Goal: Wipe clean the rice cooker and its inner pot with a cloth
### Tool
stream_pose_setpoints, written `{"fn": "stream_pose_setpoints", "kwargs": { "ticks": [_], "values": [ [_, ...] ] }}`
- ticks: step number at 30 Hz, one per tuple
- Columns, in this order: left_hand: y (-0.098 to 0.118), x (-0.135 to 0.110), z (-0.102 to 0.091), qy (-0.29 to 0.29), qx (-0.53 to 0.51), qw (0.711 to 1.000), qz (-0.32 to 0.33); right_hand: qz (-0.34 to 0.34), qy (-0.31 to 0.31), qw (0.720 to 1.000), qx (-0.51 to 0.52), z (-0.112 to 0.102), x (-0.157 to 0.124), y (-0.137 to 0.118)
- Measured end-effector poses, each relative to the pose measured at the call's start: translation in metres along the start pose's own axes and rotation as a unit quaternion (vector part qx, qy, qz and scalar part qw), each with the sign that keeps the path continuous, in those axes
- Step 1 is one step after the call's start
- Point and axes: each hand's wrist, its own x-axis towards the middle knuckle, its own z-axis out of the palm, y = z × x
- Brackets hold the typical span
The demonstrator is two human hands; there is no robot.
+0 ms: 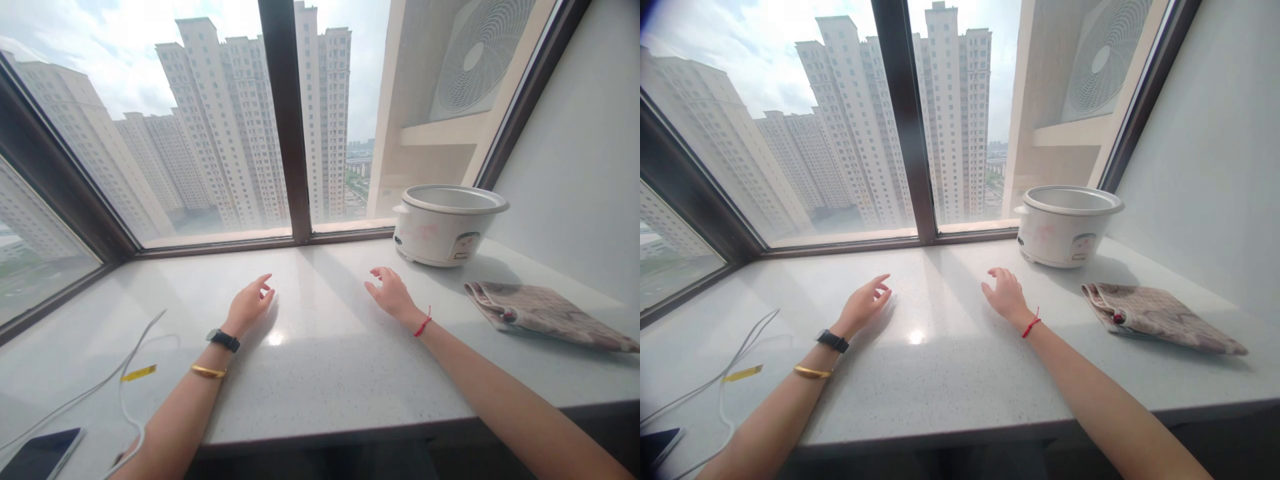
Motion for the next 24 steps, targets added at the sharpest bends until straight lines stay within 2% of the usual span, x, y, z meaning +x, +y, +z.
{"fn": "stream_pose_setpoints", "kwargs": {
  "ticks": [8, 14, 24],
  "values": [
    [0.004, -0.001, 0.000, -0.024, 0.014, 1.000, -0.011, 0.029, -0.021, 0.999, -0.035, -0.004, -0.002, -0.004],
    [0.004, -0.001, 0.000, -0.030, 0.009, 0.999, -0.014, 0.066, -0.072, 0.993, -0.060, -0.010, -0.001, -0.010],
    [0.004, -0.001, 0.000, -0.025, 0.015, 1.000, -0.009, 0.062, -0.083, 0.992, -0.070, -0.013, -0.001, -0.012]
  ]
}}
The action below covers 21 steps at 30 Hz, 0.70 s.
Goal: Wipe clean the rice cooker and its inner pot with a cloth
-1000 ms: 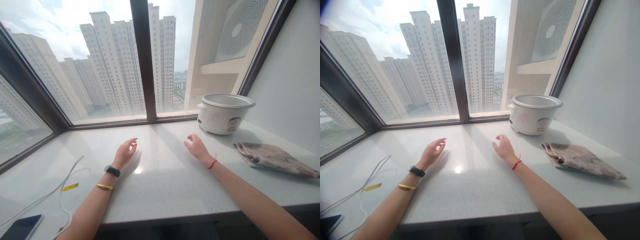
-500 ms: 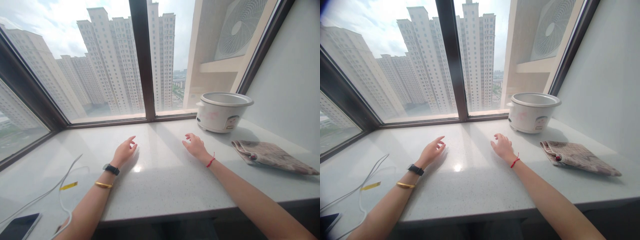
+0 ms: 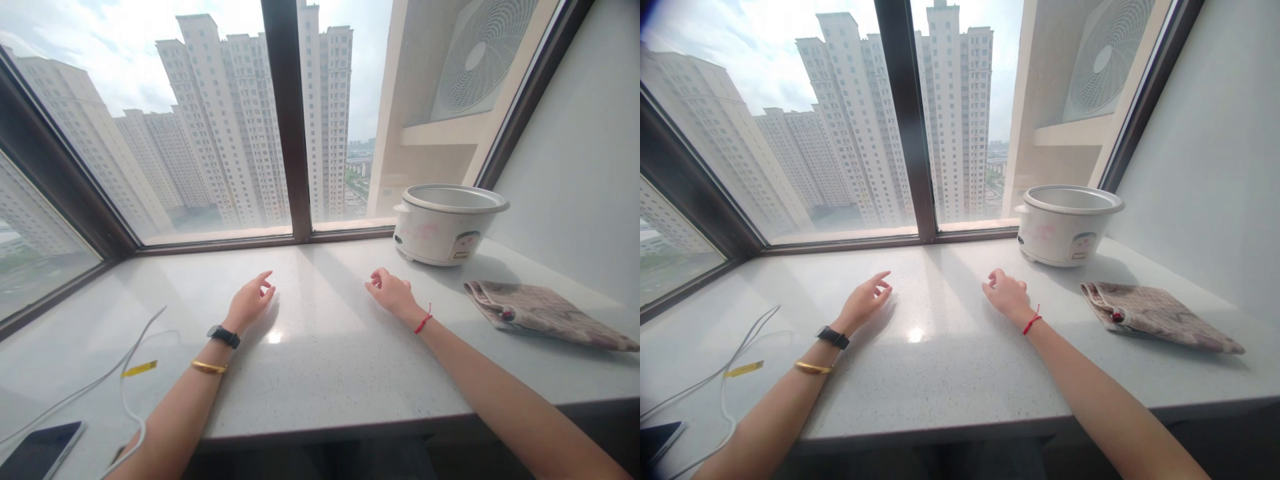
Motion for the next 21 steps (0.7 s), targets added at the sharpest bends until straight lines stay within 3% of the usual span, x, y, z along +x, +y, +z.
{"fn": "stream_pose_setpoints", "kwargs": {
  "ticks": [8, 13, 21],
  "values": [
    [-0.0050, 0.0037, 0.0009, -0.002, 0.039, 0.999, 0.027, -0.007, 0.023, 0.999, 0.023, 0.0009, -0.0006, -0.0004],
    [-0.0082, 0.0055, 0.0031, -0.020, 0.049, 0.999, -0.002, -0.016, 0.041, 0.998, 0.043, 0.0039, -0.0001, 0.0012],
    [-0.0065, 0.0042, 0.0030, -0.037, 0.049, 0.998, -0.012, -0.015, 0.019, 0.999, 0.043, 0.0064, 0.0003, 0.0030]
  ]
}}
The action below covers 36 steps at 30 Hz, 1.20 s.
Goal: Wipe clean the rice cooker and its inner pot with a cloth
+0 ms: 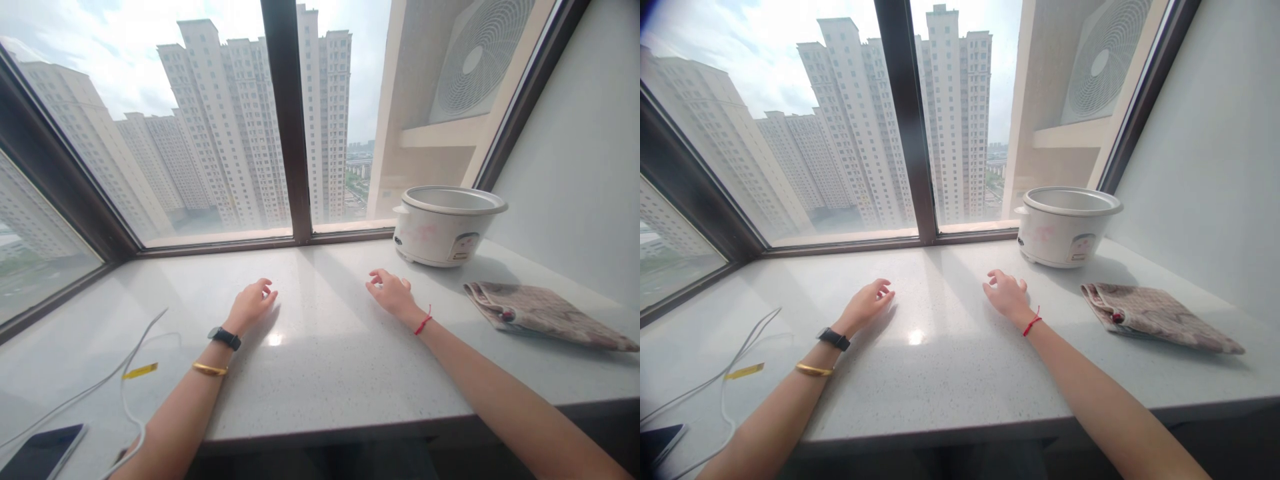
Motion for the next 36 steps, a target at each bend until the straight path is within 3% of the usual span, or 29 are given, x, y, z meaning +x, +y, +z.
{"fn": "stream_pose_setpoints", "kwargs": {
  "ticks": [7, 12, 21, 28, 36],
  "values": [
    [0.001, 0.000, 0.000, -0.002, -0.004, 1.000, -0.002, -0.006, 0.021, 1.000, 0.002, -0.002, -0.002, -0.003],
    [0.001, 0.000, 0.000, -0.003, -0.003, 1.000, 0.000, -0.012, -0.019, 0.998, -0.050, -0.006, -0.003, -0.006],
    [-0.004, 0.001, 0.004, 0.004, 0.004, 1.000, 0.008, -0.010, -0.030, 0.997, -0.065, -0.007, -0.002, -0.004],
    [-0.003, 0.001, 0.003, 0.007, 0.013, 1.000, 0.015, -0.043, 0.047, 0.990, -0.123, -0.002, -0.003, 0.001],
    [-0.001, 0.001, 0.003, 0.004, 0.034, 0.999, 0.021, -0.029, 0.041, 0.994, -0.099, 0.005, -0.003, 0.005]
  ]
}}
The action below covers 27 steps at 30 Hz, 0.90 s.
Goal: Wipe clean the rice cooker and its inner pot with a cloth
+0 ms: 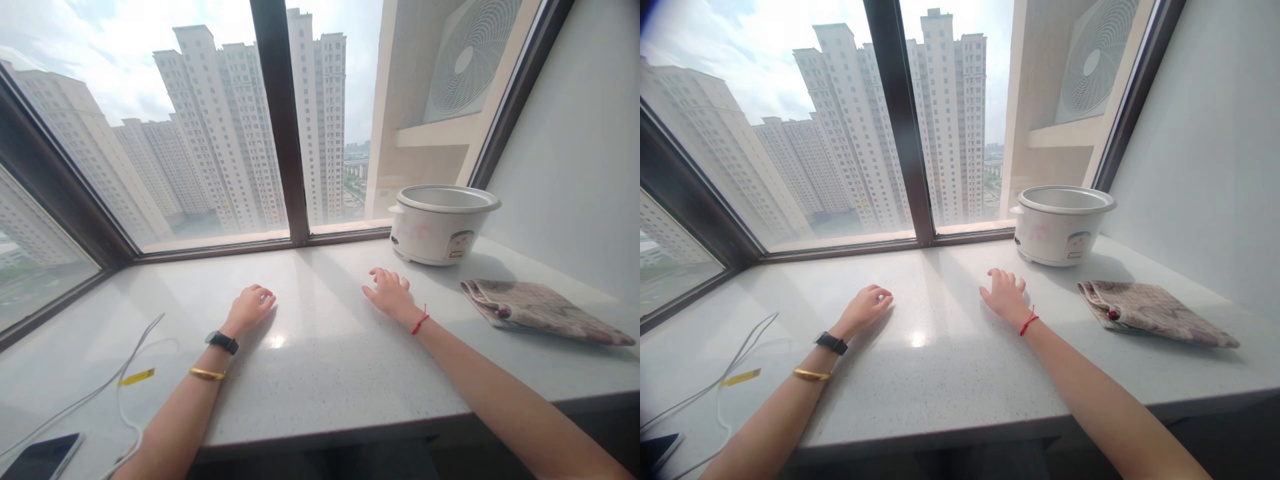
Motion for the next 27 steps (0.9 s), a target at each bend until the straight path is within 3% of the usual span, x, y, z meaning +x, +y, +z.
{"fn": "stream_pose_setpoints", "kwargs": {
  "ticks": [13, 27],
  "values": [
    [0.013, -0.005, -0.005, -0.001, 0.031, 0.998, -0.049, -0.007, -0.025, 0.999, -0.038, -0.004, -0.002, -0.005],
    [0.009, -0.004, 0.001, -0.036, 0.046, 0.996, -0.061, 0.020, -0.057, 0.998, -0.009, -0.006, 0.001, -0.005]
  ]
}}
